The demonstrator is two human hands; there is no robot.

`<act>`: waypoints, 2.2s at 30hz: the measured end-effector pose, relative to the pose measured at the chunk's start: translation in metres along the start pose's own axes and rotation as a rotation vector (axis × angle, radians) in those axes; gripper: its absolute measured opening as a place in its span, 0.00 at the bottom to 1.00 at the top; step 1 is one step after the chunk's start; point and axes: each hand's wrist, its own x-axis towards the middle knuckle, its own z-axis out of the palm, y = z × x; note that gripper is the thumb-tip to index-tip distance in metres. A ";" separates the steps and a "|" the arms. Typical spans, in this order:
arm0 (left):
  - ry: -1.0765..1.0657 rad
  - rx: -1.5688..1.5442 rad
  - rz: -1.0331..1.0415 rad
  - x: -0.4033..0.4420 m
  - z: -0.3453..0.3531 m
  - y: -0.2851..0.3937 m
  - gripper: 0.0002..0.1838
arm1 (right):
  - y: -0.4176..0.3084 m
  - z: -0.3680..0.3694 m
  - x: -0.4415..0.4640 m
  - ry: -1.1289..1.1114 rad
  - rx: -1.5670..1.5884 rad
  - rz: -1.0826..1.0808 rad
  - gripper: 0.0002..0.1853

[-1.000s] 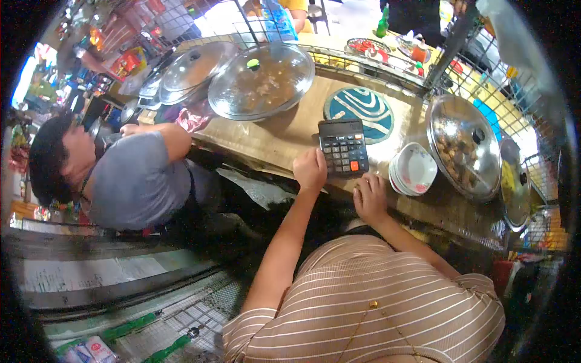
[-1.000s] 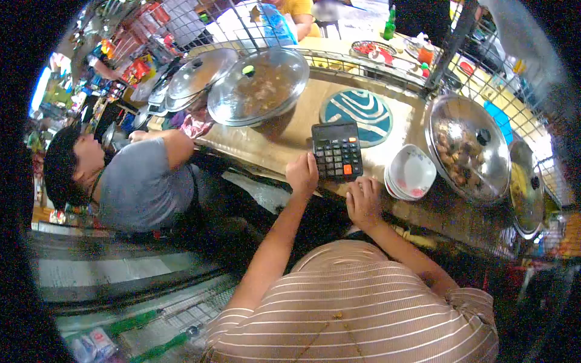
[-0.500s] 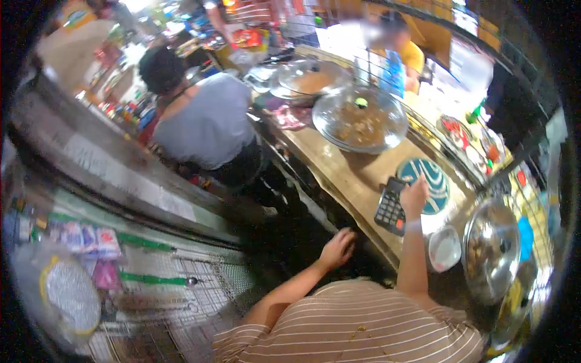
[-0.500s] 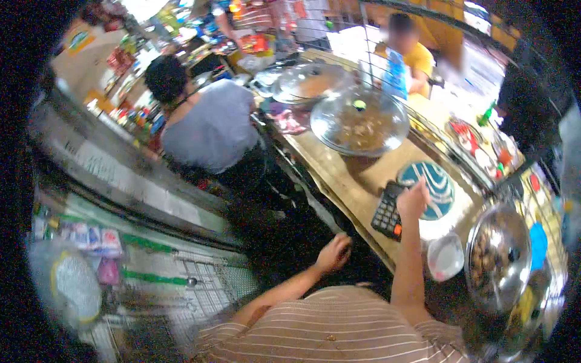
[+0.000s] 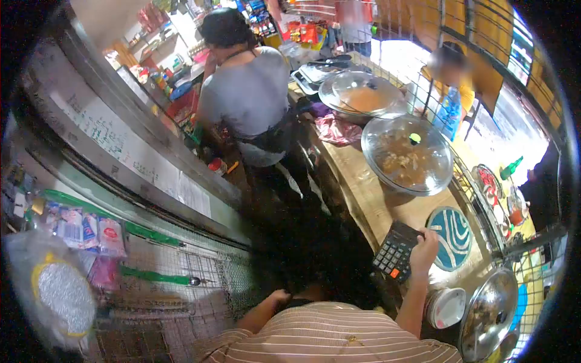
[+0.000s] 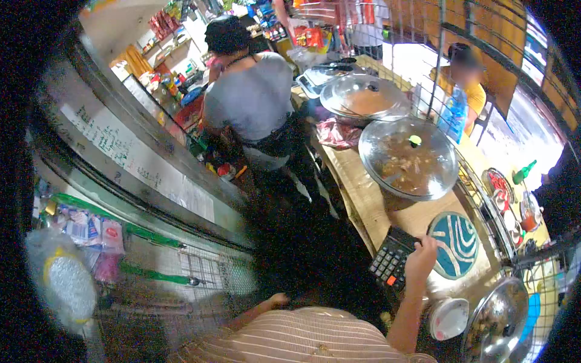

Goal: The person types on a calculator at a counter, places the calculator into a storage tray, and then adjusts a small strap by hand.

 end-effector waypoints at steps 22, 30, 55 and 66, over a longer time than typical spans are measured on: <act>0.505 -1.158 0.820 0.062 -0.477 0.111 0.08 | -0.292 0.304 0.129 -0.500 0.531 -0.367 0.08; 1.422 -1.549 0.640 0.072 -0.645 0.036 0.17 | -0.312 0.433 0.242 -0.750 0.710 -0.255 0.07; 1.938 -1.628 -0.116 0.189 -1.005 -0.406 0.28 | -0.402 0.563 0.341 -0.886 0.230 -0.195 0.08; 1.510 -1.922 -0.617 0.263 -1.051 -0.460 0.23 | -0.503 0.637 0.333 -1.090 -0.012 -0.434 0.10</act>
